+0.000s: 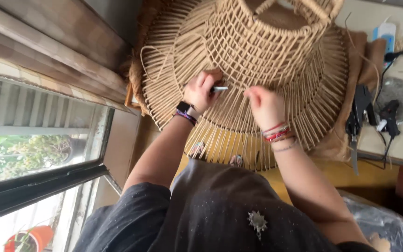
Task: Weave and trim wicker strands on a large lampshade structure
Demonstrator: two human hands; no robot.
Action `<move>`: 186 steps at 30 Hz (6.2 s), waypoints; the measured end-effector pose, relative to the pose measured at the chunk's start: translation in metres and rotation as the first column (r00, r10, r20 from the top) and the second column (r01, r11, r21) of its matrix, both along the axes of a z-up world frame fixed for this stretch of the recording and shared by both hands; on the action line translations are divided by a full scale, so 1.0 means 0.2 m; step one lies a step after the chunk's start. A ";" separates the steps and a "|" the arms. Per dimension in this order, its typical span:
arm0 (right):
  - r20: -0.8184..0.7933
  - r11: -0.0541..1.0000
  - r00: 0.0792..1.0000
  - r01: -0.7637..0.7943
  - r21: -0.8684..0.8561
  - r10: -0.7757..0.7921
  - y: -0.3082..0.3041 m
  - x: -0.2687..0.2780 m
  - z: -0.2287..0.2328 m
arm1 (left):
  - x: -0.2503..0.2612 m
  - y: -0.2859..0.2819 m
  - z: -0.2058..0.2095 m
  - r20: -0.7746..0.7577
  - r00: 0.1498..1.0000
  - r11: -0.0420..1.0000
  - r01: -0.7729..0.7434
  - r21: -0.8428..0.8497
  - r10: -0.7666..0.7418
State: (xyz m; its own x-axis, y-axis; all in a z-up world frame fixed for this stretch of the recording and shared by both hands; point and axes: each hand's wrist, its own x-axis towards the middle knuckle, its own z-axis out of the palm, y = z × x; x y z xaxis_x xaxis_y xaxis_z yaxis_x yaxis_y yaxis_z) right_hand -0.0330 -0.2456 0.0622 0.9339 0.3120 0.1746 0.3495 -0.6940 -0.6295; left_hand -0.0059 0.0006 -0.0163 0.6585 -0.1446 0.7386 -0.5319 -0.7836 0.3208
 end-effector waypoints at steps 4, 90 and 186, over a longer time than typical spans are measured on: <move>-0.060 0.993 0.992 0.113 -0.018 -0.114 -0.30 -0.16 0.21 | 0.03 0.01 0.14 0.010 0.998 0.996 0.059 -0.062 -0.058; 0.146 0.851 0.954 0.155 0.501 -0.260 -0.05 0.05 -0.56 | 0.33 0.42 0.44 -0.395 0.823 0.695 0.000 0.719 0.408; 0.653 0.999 0.757 0.039 -0.005 -0.027 0.39 0.16 0.49 | -0.01 0.38 -0.09 -0.595 0.803 0.932 -0.196 -0.305 -0.026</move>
State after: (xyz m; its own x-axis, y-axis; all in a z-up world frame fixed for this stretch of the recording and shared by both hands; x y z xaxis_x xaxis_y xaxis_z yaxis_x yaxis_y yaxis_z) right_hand -0.0009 -0.1675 0.1598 0.6053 0.2918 0.7406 0.6479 -0.7211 -0.2454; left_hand -0.0077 0.0767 -0.0344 0.9727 0.1153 0.2013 -0.0931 -0.6006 0.7941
